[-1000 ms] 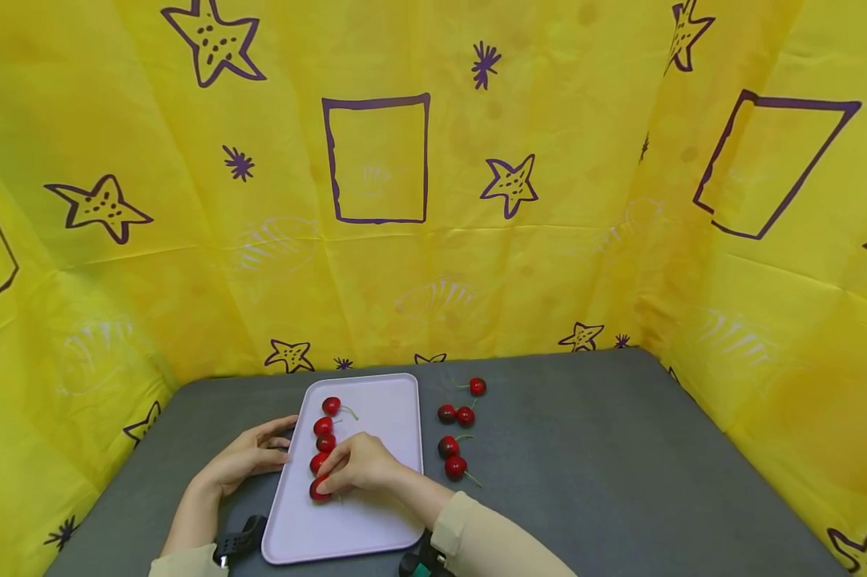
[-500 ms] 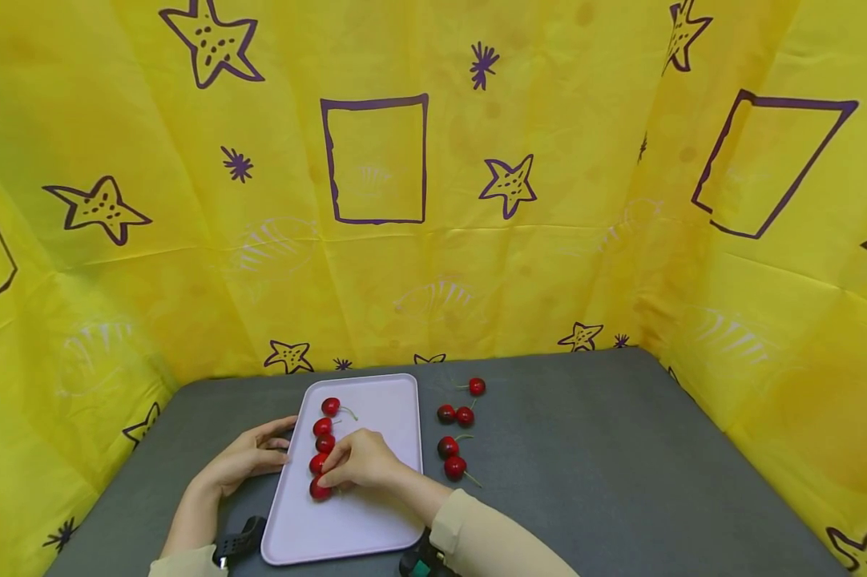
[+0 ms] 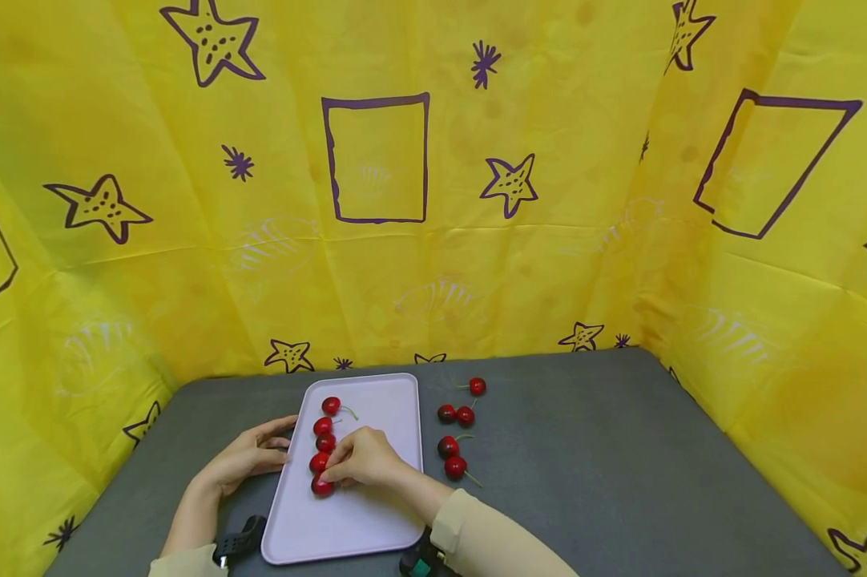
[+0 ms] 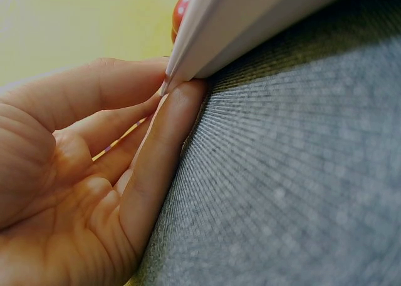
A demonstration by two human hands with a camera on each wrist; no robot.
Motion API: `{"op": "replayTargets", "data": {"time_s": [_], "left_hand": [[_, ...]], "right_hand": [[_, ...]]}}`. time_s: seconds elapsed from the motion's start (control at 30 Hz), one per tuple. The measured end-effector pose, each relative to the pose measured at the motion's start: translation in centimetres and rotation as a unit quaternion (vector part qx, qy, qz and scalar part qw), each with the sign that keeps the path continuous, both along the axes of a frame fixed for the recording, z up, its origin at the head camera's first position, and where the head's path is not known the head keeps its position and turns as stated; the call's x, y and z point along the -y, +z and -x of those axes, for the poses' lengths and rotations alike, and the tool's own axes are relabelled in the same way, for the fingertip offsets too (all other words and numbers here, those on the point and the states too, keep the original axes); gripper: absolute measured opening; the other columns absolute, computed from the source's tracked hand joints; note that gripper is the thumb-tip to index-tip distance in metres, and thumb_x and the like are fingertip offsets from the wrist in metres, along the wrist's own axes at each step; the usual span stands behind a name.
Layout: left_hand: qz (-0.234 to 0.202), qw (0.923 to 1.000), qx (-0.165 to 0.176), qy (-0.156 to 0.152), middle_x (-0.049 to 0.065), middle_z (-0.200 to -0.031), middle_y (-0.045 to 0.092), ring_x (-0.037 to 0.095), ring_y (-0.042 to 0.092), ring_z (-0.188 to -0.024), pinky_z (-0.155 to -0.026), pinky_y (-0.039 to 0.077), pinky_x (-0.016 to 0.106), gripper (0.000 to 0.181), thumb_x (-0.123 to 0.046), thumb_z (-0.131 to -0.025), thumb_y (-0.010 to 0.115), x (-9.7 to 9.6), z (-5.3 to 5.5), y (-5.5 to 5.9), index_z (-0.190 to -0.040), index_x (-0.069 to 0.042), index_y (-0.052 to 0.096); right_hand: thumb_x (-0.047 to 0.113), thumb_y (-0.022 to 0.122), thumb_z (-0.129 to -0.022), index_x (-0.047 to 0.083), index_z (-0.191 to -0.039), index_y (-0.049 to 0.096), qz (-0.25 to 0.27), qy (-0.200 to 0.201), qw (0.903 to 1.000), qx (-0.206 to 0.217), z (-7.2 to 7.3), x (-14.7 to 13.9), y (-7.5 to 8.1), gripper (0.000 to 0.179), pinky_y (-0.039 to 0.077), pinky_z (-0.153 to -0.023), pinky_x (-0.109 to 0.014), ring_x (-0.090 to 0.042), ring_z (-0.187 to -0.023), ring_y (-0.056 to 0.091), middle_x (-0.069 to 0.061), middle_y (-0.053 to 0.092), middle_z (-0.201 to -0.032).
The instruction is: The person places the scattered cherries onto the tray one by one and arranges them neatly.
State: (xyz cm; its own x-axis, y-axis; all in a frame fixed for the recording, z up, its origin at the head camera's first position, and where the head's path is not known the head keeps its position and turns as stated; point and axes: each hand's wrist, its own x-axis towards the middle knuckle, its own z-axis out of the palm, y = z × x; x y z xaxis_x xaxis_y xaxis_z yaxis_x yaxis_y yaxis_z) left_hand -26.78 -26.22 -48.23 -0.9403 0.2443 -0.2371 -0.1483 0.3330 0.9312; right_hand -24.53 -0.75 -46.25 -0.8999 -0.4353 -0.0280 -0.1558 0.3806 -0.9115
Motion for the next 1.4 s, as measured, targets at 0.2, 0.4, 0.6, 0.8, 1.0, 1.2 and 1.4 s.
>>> {"op": "replayTargets", "data": {"time_s": [0.2,0.4,0.6,0.8,1.0,1.2,1.4], "left_hand": [[0.002,1.0,-0.002,-0.004,0.016,-0.116,0.058,0.017,0.061,-0.096,-0.085,0.06,0.03,0.079,-0.012,-0.084,0.072,0.0,0.0,-0.1,-0.152,-0.001,0.032],[-0.001,1.0,-0.001,-0.009,0.016,-0.115,0.057,0.016,0.06,-0.096,-0.085,0.06,0.029,0.079,-0.011,-0.085,0.071,0.0,0.0,-0.2,-0.152,0.0,0.031],[-0.005,0.9999,0.001,-0.01,0.016,-0.115,0.058,0.015,0.061,-0.095,-0.085,0.06,0.029,0.079,-0.011,-0.085,0.071,0.0,0.0,-0.3,-0.152,0.0,0.031],[-0.001,1.0,-0.002,-0.008,0.016,-0.115,0.058,0.016,0.061,-0.095,-0.085,0.06,0.029,0.08,-0.011,-0.085,0.072,-0.1,0.0,-0.1,-0.152,0.0,0.031],[0.0,1.0,0.001,-0.004,0.017,-0.115,0.058,0.017,0.061,-0.096,-0.086,0.06,0.031,0.08,-0.012,-0.084,0.072,0.0,0.0,-0.1,-0.152,-0.001,0.032],[0.003,1.0,0.003,-0.001,0.016,-0.114,0.057,0.017,0.06,-0.096,-0.086,0.06,0.03,0.08,-0.012,-0.084,0.072,0.1,0.0,0.0,-0.152,-0.002,0.032],[0.002,1.0,0.003,0.0,0.015,-0.113,0.057,0.017,0.061,-0.095,-0.086,0.06,0.029,0.079,-0.012,-0.084,0.072,0.0,0.0,0.1,-0.152,-0.002,0.033]], "right_hand": [[0.013,0.086,-0.073,0.007,-0.074,0.076,-0.003,0.001,1.0,-0.001,0.0,-0.1,0.0,0.012,0.055,-0.052,-0.022,-0.008,-0.051,0.063,-0.003,0.073,-0.066],[0.013,0.085,-0.074,0.007,-0.075,0.076,-0.002,-0.001,1.0,0.002,0.0,-0.2,-0.1,0.011,0.055,-0.052,-0.022,-0.009,-0.052,0.064,-0.004,0.073,-0.066],[0.011,0.084,-0.075,0.006,-0.077,0.076,0.007,-0.006,0.9999,0.014,0.1,-0.5,0.1,0.009,0.057,-0.053,-0.024,-0.015,-0.055,0.068,-0.006,0.073,-0.067],[0.013,0.083,-0.076,0.007,-0.078,0.077,0.004,-0.002,0.9999,0.012,0.5,-1.0,0.1,0.009,0.057,-0.054,-0.025,-0.014,-0.055,0.067,-0.006,0.073,-0.069],[0.014,0.082,-0.078,0.006,-0.081,0.077,0.005,0.001,0.9999,0.009,0.9,-1.6,0.5,0.01,0.057,-0.055,-0.025,-0.016,-0.057,0.069,-0.009,0.075,-0.071],[0.015,0.082,-0.078,0.006,-0.083,0.078,0.015,0.0,0.9997,0.018,1.4,-2.4,0.9,0.011,0.059,-0.059,-0.026,-0.019,-0.062,0.071,-0.012,0.075,-0.074],[0.013,0.079,-0.08,0.003,-0.088,0.077,0.04,0.001,0.9988,0.029,2.0,-3.7,1.7,0.012,0.062,-0.064,-0.032,-0.019,-0.066,0.071,-0.017,0.075,-0.08]]}}
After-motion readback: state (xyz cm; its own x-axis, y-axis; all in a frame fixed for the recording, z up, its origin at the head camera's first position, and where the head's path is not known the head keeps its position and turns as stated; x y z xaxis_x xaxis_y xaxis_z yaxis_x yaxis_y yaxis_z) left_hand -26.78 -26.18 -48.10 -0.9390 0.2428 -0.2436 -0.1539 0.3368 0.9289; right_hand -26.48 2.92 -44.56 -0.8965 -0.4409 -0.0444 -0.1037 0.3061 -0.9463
